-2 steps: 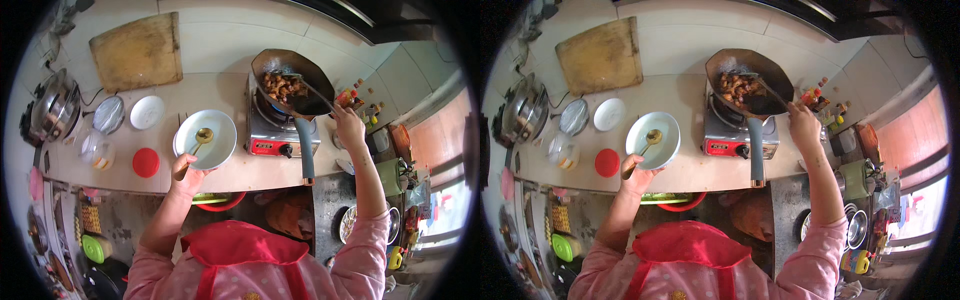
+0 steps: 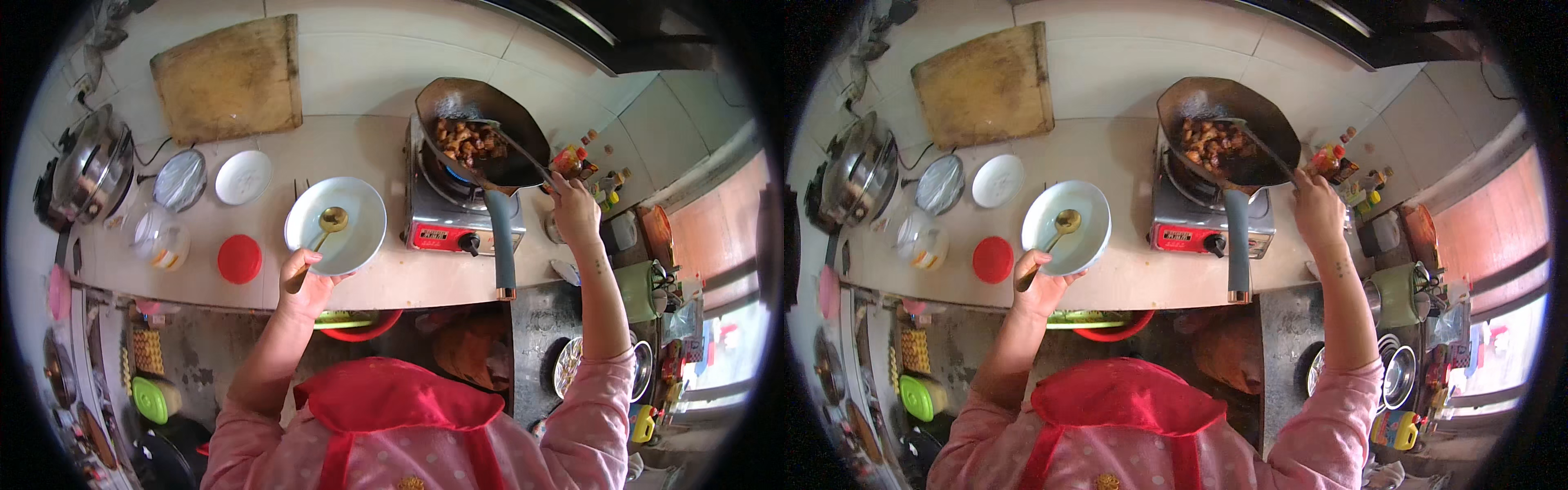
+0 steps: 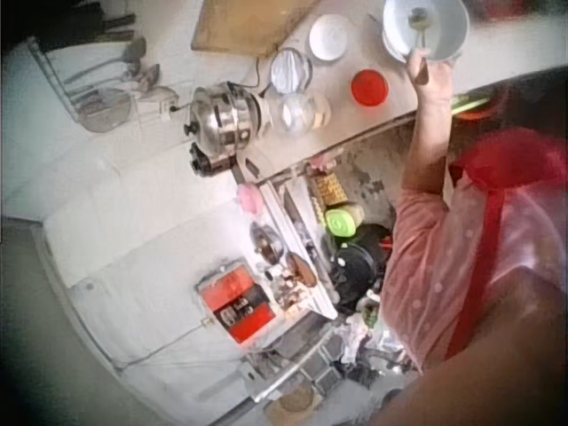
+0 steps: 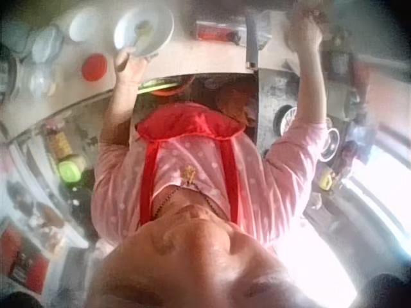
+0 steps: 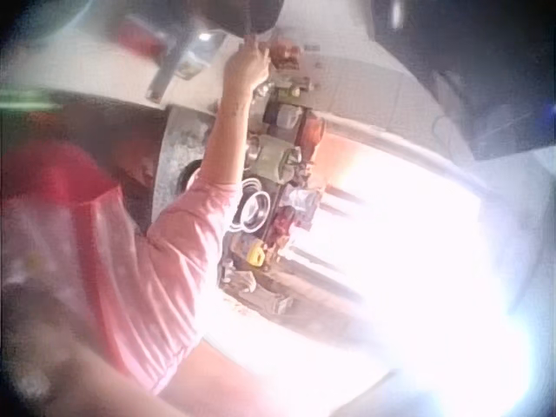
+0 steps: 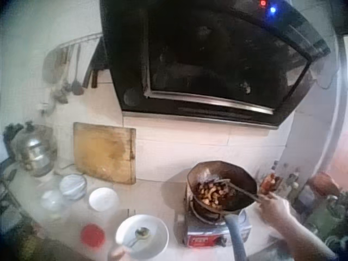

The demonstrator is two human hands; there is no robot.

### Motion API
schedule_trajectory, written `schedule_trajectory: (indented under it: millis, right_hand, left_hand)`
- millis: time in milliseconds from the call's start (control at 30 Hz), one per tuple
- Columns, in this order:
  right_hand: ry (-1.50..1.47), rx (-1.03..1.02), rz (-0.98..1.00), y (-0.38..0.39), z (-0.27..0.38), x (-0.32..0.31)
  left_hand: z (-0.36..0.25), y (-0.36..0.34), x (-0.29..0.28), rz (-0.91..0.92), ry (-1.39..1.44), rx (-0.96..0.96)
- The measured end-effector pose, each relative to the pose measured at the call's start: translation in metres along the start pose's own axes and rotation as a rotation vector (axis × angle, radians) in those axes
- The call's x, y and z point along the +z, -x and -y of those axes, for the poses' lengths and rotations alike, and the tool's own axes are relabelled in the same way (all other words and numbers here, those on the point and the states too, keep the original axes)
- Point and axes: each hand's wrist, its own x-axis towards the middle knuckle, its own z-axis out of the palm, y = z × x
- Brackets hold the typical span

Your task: The person stir-fries pieces of meat in a wok on a portable gas stove. They add liquid seasoning from a bottle, pour a liquid mixture from a bowl, and add a powdered ingredient from a packet. The person stirs the contents with a spatula and covers the wok with a lid.

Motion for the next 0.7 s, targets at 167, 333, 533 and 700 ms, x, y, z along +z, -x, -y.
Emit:
schedule_trajectory:
  millis: [167, 333, 533, 700]
  right_hand:
    - [-0.898, 0.191, 0.006, 0.025, -0.023, 0.043]
    - [-0.257, -0.046, 0.087, 0.069, -0.067, 0.211]
    - [0.184, -0.399, 0.378, 0.064, 0.059, 0.195]
    - [0.139, -0.435, 0.084, 0.054, 0.049, 0.256]
  left_hand:
    - [0.009, 0.037, -0.001, -0.103, -0.005, 0.129]
    - [0.03, 0.075, -0.005, -0.135, 0.01, 0.222]
    - [0.042, 0.145, 0.003, -0.261, -0.016, 0.29]
    - [0.039, 0.209, -0.031, -0.482, -0.103, 0.417]
